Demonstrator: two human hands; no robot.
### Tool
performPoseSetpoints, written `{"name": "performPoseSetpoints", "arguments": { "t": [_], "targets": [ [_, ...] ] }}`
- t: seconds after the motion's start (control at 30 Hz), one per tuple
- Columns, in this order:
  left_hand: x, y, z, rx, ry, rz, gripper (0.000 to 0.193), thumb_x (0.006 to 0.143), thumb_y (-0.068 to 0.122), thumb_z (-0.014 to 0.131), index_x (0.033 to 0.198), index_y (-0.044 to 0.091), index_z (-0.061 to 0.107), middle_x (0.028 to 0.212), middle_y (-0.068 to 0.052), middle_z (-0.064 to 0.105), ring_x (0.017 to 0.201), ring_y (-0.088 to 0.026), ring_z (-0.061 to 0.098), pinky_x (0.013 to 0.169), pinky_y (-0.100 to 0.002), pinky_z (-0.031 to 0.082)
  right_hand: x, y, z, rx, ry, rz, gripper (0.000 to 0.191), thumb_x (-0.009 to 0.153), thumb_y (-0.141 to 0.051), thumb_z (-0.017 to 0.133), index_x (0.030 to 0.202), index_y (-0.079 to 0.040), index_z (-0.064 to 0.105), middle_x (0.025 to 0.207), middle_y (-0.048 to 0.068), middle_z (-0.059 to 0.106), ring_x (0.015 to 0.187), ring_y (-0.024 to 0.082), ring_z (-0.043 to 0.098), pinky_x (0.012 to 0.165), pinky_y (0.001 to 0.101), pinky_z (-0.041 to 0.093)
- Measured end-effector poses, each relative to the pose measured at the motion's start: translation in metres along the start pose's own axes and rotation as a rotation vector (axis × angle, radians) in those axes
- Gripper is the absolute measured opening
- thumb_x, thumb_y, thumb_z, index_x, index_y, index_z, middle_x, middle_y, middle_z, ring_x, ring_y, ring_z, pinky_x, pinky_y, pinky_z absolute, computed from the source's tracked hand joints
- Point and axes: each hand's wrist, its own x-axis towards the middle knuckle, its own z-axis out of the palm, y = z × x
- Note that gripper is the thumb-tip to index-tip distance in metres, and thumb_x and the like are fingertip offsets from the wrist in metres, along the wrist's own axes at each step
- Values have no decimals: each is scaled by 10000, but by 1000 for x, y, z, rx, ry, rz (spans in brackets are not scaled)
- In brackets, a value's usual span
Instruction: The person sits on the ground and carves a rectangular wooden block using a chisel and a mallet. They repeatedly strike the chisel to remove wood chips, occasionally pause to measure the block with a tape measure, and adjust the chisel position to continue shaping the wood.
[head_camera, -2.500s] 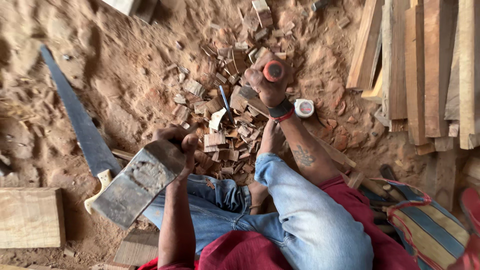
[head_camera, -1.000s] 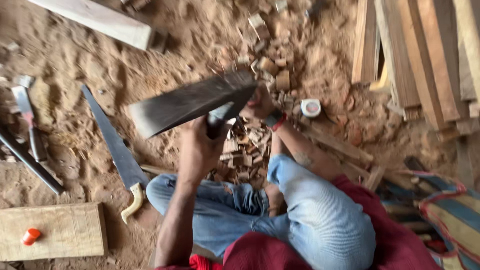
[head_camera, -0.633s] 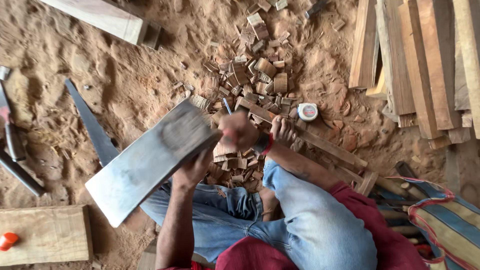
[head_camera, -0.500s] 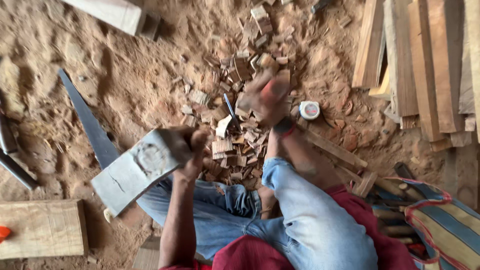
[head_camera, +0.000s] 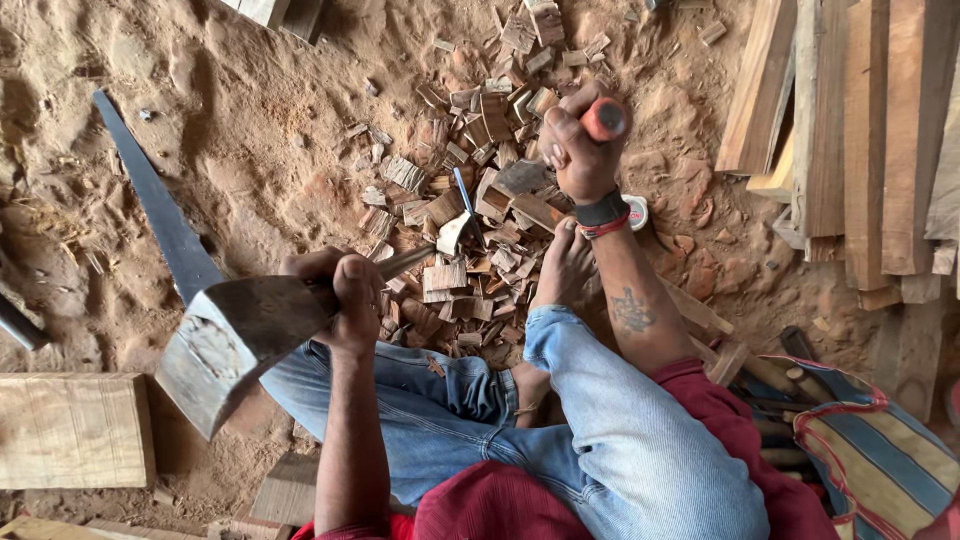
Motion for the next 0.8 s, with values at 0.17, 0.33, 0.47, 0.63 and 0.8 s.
{"name": "performPoseSetpoints", "arguments": {
  "t": [0.17, 0.33, 0.47, 0.63, 0.8],
  "targets": [
    [1, 4, 4, 1, 72, -18, 226, 1035, 161, 705, 1023, 94, 489, 675, -26, 563, 465, -73, 522, 434, -278, 454, 16, 13, 5, -64, -56, -67, 211, 963, -119, 744, 851, -63, 575, 627, 40, 550, 457, 103, 508, 399, 298, 443],
    [-2, 7, 8, 28, 47, -35, 228, 1056, 188, 710, 1006, 119, 499, 663, -2, 543, 478, -73, 503, 413, -253, 442, 22, 15, 9, -109, -42, -42, 230, 964, -152, 749, 844, -81, 566, 596, 19, 548, 447, 95, 538, 396, 280, 471],
    [0, 0, 12, 92, 45, -2, 267, 1051, 251, 707, 894, 122, 534, 590, 21, 537, 444, -72, 507, 397, -246, 447, 17, 14, 5, -77, -2, -36, 229, 952, -152, 758, 849, -79, 566, 612, 26, 542, 458, 101, 531, 405, 284, 470],
    [5, -1, 19, 197, 40, 46, 352, 1048, 299, 700, 767, 145, 555, 546, 48, 505, 424, -62, 485, 388, -241, 458, 18, 23, -4, -91, -49, -135, 210, 954, -145, 742, 843, -69, 582, 604, 42, 557, 448, 108, 549, 417, 308, 493],
    [4, 3, 25, 161, 8, 35, 337, 1051, 276, 719, 788, 156, 545, 576, 29, 484, 453, -71, 463, 424, -272, 476, 16, 25, -17, 12, -9, -112, 182, 948, -118, 729, 838, -75, 591, 538, -9, 513, 414, 83, 500, 373, 276, 457]
  ]
}}
